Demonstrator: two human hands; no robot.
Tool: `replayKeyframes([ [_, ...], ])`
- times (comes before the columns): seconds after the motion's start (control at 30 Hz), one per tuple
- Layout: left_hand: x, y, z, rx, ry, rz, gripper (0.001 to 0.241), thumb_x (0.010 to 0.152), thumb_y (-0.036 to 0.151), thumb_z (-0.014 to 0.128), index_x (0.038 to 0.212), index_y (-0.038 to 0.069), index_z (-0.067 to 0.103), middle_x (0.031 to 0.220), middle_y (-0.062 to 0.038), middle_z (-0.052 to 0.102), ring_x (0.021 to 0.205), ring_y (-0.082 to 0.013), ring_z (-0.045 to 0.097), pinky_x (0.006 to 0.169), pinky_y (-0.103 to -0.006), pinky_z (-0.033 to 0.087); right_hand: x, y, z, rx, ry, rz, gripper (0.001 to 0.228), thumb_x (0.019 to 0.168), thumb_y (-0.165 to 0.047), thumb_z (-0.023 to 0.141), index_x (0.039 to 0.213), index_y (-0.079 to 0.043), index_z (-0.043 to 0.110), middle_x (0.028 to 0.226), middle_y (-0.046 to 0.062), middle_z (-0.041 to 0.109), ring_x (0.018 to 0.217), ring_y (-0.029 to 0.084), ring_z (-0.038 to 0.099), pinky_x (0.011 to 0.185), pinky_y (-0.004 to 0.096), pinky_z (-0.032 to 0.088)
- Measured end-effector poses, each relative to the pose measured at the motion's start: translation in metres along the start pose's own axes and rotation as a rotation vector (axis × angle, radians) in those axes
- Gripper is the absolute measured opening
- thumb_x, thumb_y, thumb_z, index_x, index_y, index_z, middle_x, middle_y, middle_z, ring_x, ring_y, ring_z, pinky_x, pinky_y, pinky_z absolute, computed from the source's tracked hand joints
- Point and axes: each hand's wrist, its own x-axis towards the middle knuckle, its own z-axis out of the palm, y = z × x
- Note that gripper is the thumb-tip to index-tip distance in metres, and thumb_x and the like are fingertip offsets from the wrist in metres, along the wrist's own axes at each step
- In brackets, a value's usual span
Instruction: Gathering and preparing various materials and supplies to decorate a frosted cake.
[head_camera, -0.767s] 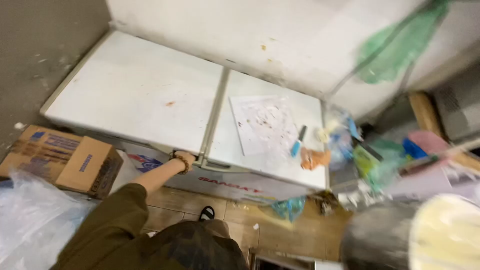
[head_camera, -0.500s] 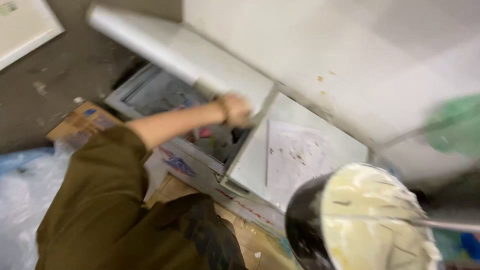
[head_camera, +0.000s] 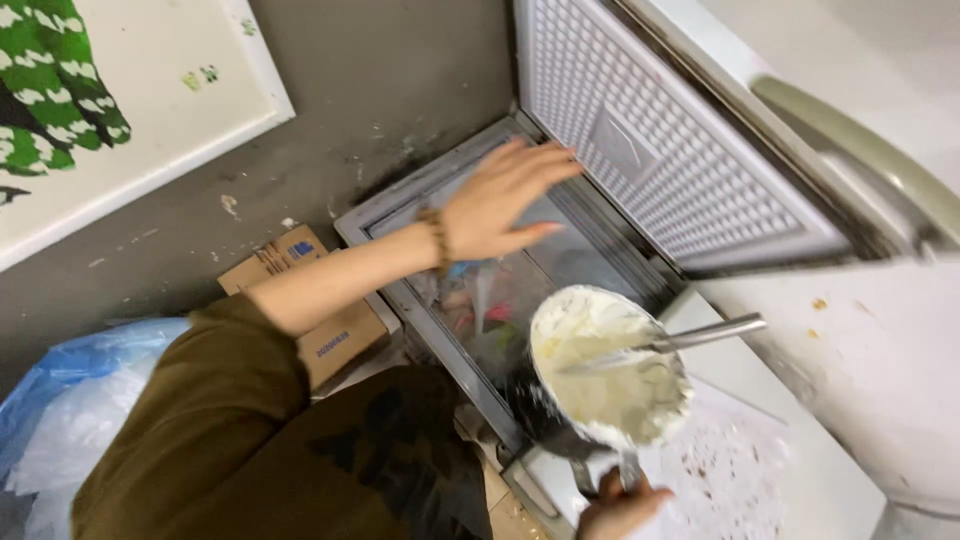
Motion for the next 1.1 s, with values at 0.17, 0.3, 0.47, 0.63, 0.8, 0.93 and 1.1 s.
replayKeyframes([
  [0.17, -0.097, -0.071, -0.047, 0.007, 0.008, -0.329, 0.061, 0.099, 0.030, 0.069, 0.150, 0.008, 0.043, 0.155, -0.016, 0.049, 0.147, -0.0348, 0.044, 0.126, -0.0555, 0.027, -0.032, 0.053, 0.202, -0.009, -0.112, 0.085, 0.049, 0.108, -0.059, 0.042, 0.078, -0.020, 0.040, 0.060, -0.004, 0.039, 0.049, 0.009, 0.033, 0.044, 0.025, 0.024],
  [0.3, -0.152, -0.093, -0.070, 0.069, -0.008, -0.507, 0.062, 0.096, 0.026, 0.070, 0.148, 0.005, 0.043, 0.153, -0.019, 0.050, 0.144, -0.0355, 0.045, 0.123, -0.0561, 0.027, -0.007, 0.163, 0.291, -0.141, -0.127, 0.172, 0.048, 0.107, -0.049, 0.047, 0.071, -0.016, 0.047, 0.057, -0.005, 0.035, 0.047, 0.011, 0.032, 0.044, 0.030, 0.026],
  [0.47, -0.198, -0.101, -0.103, 0.095, 0.052, -0.672, 0.064, 0.095, 0.027, 0.070, 0.150, 0.007, 0.044, 0.153, -0.018, 0.051, 0.145, -0.0360, 0.045, 0.122, -0.0549, 0.029, 0.036, 0.292, 0.382, -0.110, -0.119, 0.290, 0.057, 0.104, -0.054, 0.049, 0.064, -0.013, 0.050, 0.054, -0.001, 0.040, 0.046, 0.014, 0.034, 0.045, 0.033, 0.027],
  [0.63, -0.231, -0.100, -0.110, 0.146, 0.040, -0.910, 0.066, 0.090, 0.031, 0.070, 0.146, 0.007, 0.046, 0.147, -0.018, 0.055, 0.136, -0.0353, 0.051, 0.122, -0.0550, 0.028, 0.120, 0.474, 0.348, -0.419, -0.136, 0.177, 0.057, 0.103, -0.053, 0.049, 0.084, -0.001, 0.065, 0.071, 0.005, 0.058, 0.065, 0.020, 0.051, 0.064, 0.041, 0.044],
  [0.8, -0.214, -0.090, -0.100, 0.055, 0.035, -0.887, 0.066, 0.089, 0.031, 0.070, 0.146, 0.004, 0.047, 0.146, -0.018, 0.056, 0.136, -0.0372, 0.051, 0.121, -0.0533, 0.030, 0.106, 0.467, 0.300, -0.884, -0.666, 0.182, 0.050, 0.104, -0.048, 0.054, 0.110, 0.000, 0.067, 0.099, 0.016, 0.065, 0.086, 0.025, 0.058, 0.080, 0.042, 0.049],
  [0.93, -0.166, -0.098, -0.064, -0.047, -0.078, -0.678, 0.069, 0.090, 0.030, 0.072, 0.146, -0.001, 0.045, 0.147, -0.024, 0.051, 0.137, -0.0400, 0.048, 0.116, -0.0514, 0.033, 0.118, 0.433, 0.272, -1.294, -1.244, 0.276, 0.051, 0.102, -0.048, 0.052, 0.123, -0.007, 0.075, 0.114, 0.008, 0.068, 0.102, 0.022, 0.064, 0.093, 0.036, 0.047],
  [1.1, -0.019, -0.050, -0.027, -0.373, -0.023, -0.176, 0.061, 0.097, 0.029, 0.069, 0.148, 0.004, 0.047, 0.155, -0.018, 0.048, 0.145, -0.0358, 0.046, 0.123, -0.0496, 0.034, 0.103, 0.293, 0.204, -1.129, -1.107, 0.134, 0.048, 0.100, -0.041, 0.056, 0.130, -0.006, 0.070, 0.119, 0.009, 0.073, 0.109, 0.022, 0.068, 0.094, 0.035, 0.051],
])
